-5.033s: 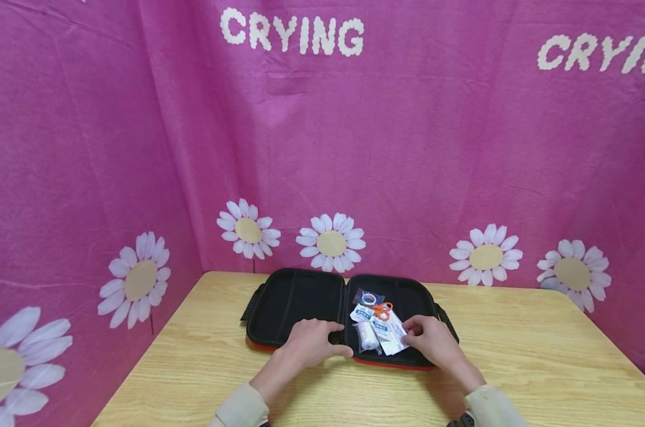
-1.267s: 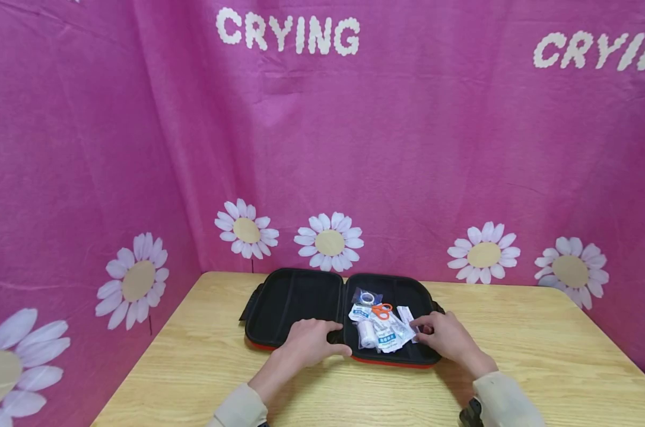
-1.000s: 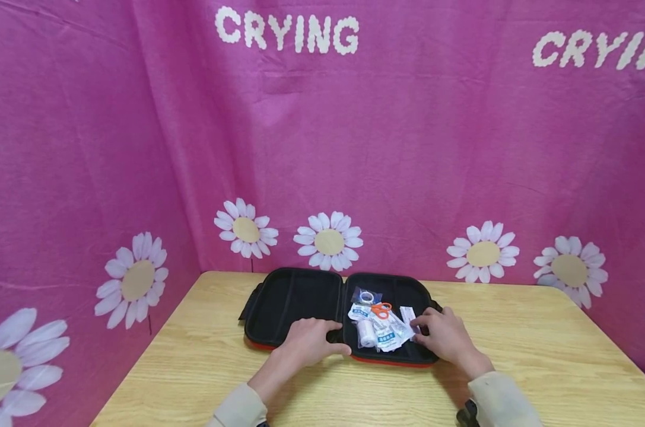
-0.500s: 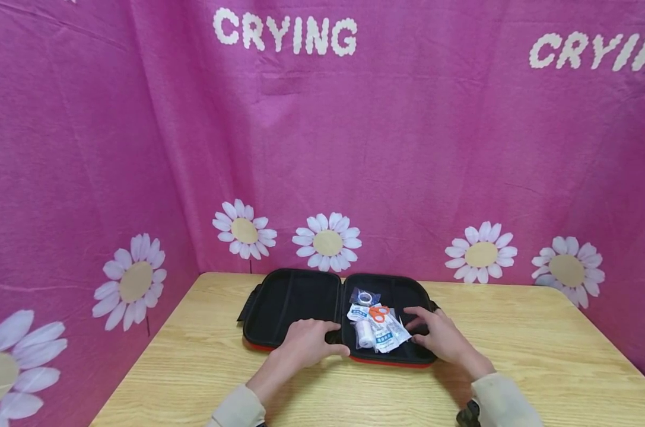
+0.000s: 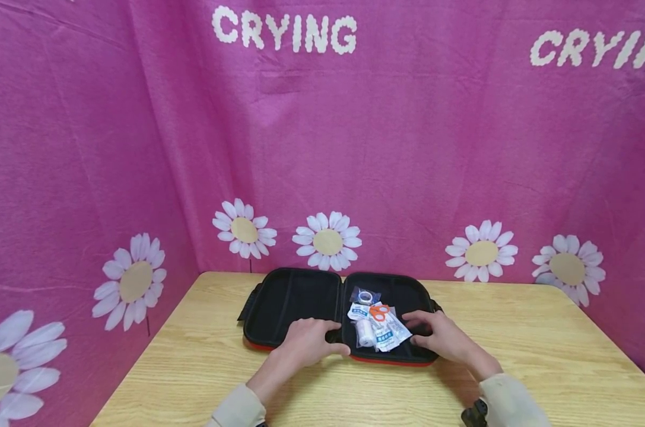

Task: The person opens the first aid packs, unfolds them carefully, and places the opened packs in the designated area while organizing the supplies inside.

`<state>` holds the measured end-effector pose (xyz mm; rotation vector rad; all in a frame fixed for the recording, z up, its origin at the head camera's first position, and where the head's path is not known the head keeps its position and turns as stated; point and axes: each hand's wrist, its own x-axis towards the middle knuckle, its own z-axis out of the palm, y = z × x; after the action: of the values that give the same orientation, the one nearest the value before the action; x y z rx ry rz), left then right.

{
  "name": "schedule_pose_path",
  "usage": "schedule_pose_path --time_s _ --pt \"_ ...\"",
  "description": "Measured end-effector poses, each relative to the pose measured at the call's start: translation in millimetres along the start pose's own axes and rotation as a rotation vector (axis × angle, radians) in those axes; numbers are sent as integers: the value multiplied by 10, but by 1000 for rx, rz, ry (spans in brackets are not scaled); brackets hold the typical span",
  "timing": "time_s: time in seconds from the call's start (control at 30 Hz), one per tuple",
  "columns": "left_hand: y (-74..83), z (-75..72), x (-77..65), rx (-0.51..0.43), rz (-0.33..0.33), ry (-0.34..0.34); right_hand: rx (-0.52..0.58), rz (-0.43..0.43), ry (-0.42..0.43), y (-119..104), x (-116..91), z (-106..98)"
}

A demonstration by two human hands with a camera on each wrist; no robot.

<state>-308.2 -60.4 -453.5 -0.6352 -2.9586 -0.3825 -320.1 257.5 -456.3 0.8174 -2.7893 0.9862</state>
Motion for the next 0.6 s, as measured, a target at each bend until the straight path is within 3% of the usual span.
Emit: schedule_pose_path --time_s 0.23,0.6 --pt "5 -7 1 13 3 11 64 23 0 -30 -6 -33" --pt "-4 13 1 6 -1 3 -47 60 57 -43 31 29"
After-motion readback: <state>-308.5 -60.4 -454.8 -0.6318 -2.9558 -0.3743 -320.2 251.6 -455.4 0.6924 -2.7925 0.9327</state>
